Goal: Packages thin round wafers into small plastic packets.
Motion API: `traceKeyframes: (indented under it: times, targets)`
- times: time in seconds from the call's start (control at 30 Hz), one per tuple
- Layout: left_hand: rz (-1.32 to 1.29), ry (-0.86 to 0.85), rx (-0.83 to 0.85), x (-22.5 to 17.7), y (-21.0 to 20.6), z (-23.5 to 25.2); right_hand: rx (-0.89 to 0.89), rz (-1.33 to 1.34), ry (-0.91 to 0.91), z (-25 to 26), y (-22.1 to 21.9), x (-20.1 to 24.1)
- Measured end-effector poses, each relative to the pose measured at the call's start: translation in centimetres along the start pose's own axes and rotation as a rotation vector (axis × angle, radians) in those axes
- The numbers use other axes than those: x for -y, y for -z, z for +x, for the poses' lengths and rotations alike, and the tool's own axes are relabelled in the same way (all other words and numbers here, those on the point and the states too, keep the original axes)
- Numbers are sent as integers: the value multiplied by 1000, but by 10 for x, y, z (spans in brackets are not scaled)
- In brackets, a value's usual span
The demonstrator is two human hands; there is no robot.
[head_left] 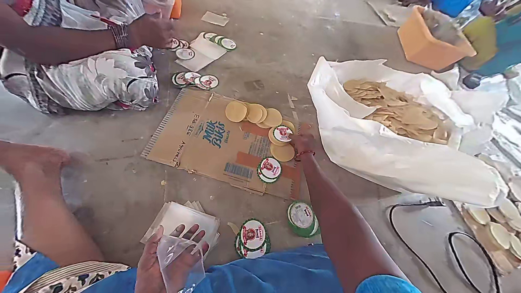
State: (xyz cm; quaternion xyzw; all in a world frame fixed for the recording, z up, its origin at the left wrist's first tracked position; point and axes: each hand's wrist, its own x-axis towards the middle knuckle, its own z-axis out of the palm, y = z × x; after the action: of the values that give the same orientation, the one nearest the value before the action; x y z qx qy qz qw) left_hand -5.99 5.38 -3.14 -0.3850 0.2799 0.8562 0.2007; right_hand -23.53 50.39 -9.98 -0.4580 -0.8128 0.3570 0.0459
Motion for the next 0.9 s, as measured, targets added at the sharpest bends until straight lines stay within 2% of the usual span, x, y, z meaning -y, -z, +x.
traceKeyframes:
  times: [0.47, 0.7, 0.8, 0.9]
  targets:
    - [-4, -30, 2, -6, 3, -8, 28, 171, -166, 2, -2, 5]
    - [-66, -24, 60, -9, 10, -13, 125, 545, -244, -10, 7, 15]
    - [-63, -48, 68, -12, 12, -20, 119, 583, -190, -25, 36, 14]
    - [-53, -70, 47, -15, 11, -26, 126, 357, 0, -42, 75, 4]
